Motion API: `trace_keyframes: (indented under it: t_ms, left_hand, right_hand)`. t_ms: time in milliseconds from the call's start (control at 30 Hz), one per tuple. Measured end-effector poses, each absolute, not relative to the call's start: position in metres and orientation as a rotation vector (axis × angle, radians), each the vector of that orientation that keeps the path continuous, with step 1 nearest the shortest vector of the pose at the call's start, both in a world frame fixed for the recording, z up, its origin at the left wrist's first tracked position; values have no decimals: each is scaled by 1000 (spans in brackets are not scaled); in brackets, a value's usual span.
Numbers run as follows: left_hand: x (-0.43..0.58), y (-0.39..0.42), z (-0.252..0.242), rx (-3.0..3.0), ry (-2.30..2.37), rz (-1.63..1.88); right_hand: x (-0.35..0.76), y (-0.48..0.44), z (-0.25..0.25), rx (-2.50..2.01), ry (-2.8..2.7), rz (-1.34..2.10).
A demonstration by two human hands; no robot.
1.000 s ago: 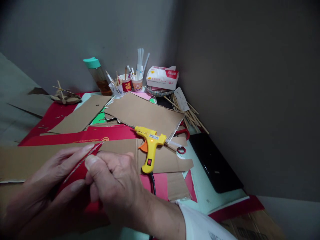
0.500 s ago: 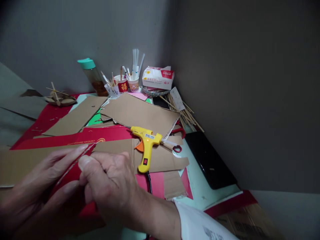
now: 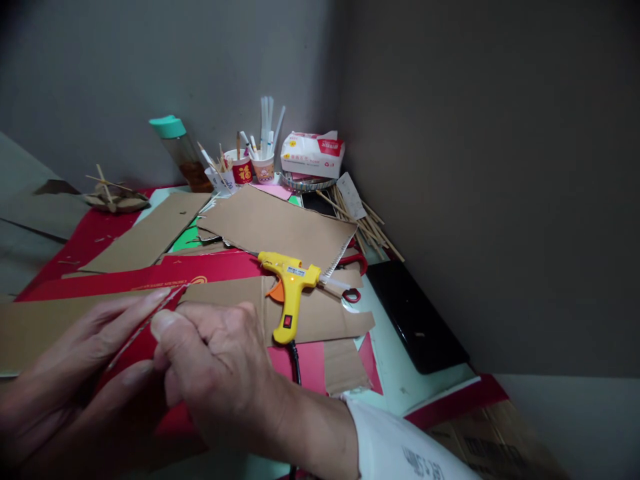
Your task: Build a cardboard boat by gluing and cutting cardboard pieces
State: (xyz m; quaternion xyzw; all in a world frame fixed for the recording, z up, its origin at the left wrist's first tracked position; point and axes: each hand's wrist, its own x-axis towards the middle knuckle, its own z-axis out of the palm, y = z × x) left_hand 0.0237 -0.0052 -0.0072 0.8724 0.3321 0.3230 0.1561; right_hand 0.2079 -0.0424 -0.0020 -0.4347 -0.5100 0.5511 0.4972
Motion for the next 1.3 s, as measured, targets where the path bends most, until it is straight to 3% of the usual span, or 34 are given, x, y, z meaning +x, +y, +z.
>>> trace_keyframes:
  t_ms: [1300]
  left_hand:
    - [24,-8,-5,2462,949,881]
  right_hand:
    - [207,-42,-2,-1048,-1226,1333]
